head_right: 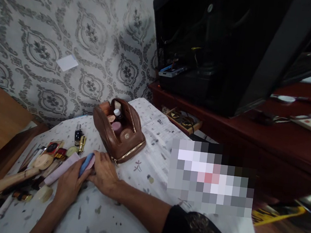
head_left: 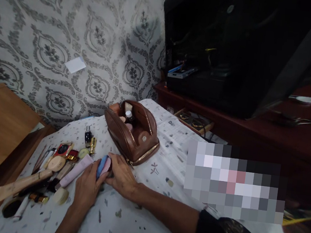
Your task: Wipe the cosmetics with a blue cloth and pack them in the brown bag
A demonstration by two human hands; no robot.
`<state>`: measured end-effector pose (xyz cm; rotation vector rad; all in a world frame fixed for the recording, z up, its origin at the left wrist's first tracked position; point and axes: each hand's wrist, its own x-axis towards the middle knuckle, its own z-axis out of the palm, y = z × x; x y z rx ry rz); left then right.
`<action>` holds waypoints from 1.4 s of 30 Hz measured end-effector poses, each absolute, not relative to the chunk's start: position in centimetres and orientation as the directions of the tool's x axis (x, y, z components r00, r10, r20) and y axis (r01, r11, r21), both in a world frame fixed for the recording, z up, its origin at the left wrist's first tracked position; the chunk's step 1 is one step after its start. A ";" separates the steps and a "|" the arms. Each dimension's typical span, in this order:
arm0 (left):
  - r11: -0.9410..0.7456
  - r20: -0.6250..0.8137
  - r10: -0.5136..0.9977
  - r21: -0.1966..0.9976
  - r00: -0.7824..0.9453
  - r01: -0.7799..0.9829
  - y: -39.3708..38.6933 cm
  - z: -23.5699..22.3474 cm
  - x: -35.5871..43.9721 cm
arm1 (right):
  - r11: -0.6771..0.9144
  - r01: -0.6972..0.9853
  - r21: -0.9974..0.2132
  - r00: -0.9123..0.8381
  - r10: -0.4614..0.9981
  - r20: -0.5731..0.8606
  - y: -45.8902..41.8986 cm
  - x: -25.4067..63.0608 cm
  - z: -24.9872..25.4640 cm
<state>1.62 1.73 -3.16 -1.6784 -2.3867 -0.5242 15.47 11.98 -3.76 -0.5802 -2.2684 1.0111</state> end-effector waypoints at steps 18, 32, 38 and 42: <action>0.260 0.416 0.826 0.316 -0.380 0.912 1.0 -2.0 -0.1 | 0.550 0.208 -0.809 -0.748 0.622 0.231 11.8 16.0 -3.1; 0.224 0.296 0.869 0.480 -0.397 0.848 1.6 -2.9 0.3 | 0.505 0.115 -0.855 -0.677 0.670 0.304 12.5 15.1 -4.3; 0.250 0.251 0.859 0.556 -0.447 0.793 2.0 -2.3 0.6 | 0.567 0.043 -0.822 -0.739 0.572 0.356 12.7 15.0 -4.5; 0.201 0.198 0.888 0.645 -0.415 0.737 1.8 -1.6 0.3 | 0.555 0.080 -0.828 -0.754 0.577 0.314 12.8 15.1 -4.6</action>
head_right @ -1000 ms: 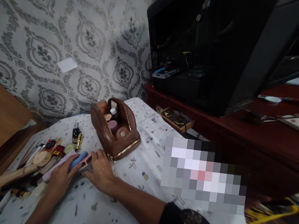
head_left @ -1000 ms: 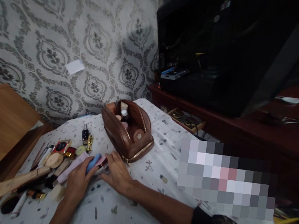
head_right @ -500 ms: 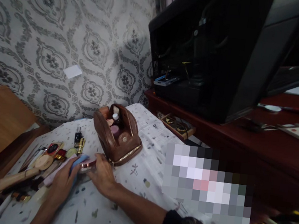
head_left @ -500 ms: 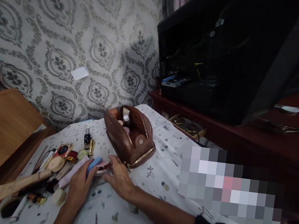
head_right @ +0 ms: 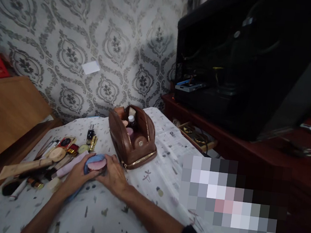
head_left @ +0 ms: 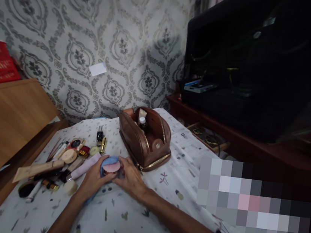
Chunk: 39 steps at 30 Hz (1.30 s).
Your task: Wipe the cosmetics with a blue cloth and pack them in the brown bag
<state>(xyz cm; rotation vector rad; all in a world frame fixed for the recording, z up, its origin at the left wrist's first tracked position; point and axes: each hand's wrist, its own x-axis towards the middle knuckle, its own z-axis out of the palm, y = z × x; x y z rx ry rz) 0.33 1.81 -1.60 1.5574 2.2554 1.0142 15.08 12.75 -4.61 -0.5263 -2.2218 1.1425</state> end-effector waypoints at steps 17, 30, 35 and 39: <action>0.181 0.136 0.944 0.549 -0.300 0.816 1.0 0.0 -0.7 | 0.556 0.094 -0.826 -0.714 0.616 0.334 13.5 15.2 -5.1; 0.055 0.111 0.986 0.490 -0.125 0.870 0.7 -0.2 -1.5 | 0.678 0.186 -0.711 -0.748 0.567 0.345 14.0 15.2 -5.0; 0.046 0.071 0.993 0.524 -0.098 0.850 0.6 0.1 -1.6 | 0.699 0.184 -0.691 -0.802 0.513 0.306 14.2 15.3 -4.7; 0.035 0.094 0.990 0.562 -0.105 0.826 0.5 0.5 -1.6 | 0.663 0.232 -0.712 -0.794 0.552 0.255 13.8 15.2 -4.4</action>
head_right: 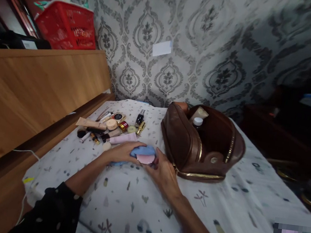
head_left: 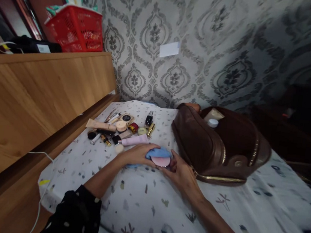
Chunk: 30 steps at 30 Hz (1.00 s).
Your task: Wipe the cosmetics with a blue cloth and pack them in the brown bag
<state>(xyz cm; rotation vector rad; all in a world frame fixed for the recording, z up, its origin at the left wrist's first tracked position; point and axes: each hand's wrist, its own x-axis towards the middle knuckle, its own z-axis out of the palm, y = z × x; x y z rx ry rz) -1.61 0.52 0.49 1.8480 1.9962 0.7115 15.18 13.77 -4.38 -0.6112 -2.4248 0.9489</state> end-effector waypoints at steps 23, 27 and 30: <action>0.091 0.159 0.970 0.458 -0.182 0.884 0.7 -0.6 -1.6 | 0.561 0.219 -0.799 -0.699 0.661 0.272 13.5 15.2 -5.0; 0.064 0.172 0.971 0.482 -0.166 0.874 0.8 -0.9 -1.8 | 0.599 0.285 -0.748 -0.735 0.637 0.230 12.9 15.4 -4.4; 0.047 0.164 0.977 0.469 -0.139 0.882 0.8 -1.0 -1.5 | 0.617 0.335 -0.712 -0.752 0.631 0.193 12.6 15.4 -3.9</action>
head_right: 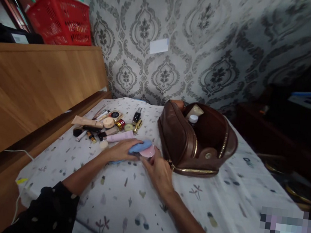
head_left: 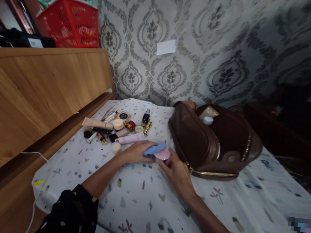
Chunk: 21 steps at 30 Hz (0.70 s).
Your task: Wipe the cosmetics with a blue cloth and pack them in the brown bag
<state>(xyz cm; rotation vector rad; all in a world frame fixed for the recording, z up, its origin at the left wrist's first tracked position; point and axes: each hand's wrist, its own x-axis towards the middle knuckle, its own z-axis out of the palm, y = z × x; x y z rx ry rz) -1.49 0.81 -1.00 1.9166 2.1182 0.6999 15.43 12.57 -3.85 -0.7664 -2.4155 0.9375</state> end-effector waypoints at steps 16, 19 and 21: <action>0.331 0.195 0.896 0.306 -0.399 0.893 1.9 -2.1 2.2 | 0.641 0.320 -0.697 -0.784 0.592 0.185 13.1 15.4 -3.6; 0.338 0.198 0.892 0.304 -0.406 0.891 1.8 -2.1 2.1 | 0.624 0.331 -0.707 -0.757 0.623 0.196 12.9 15.5 -3.6; 0.313 0.187 0.906 0.308 -0.379 0.899 1.8 -1.9 2.0 | 0.630 0.318 -0.709 -0.754 0.621 0.214 12.7 15.6 -3.8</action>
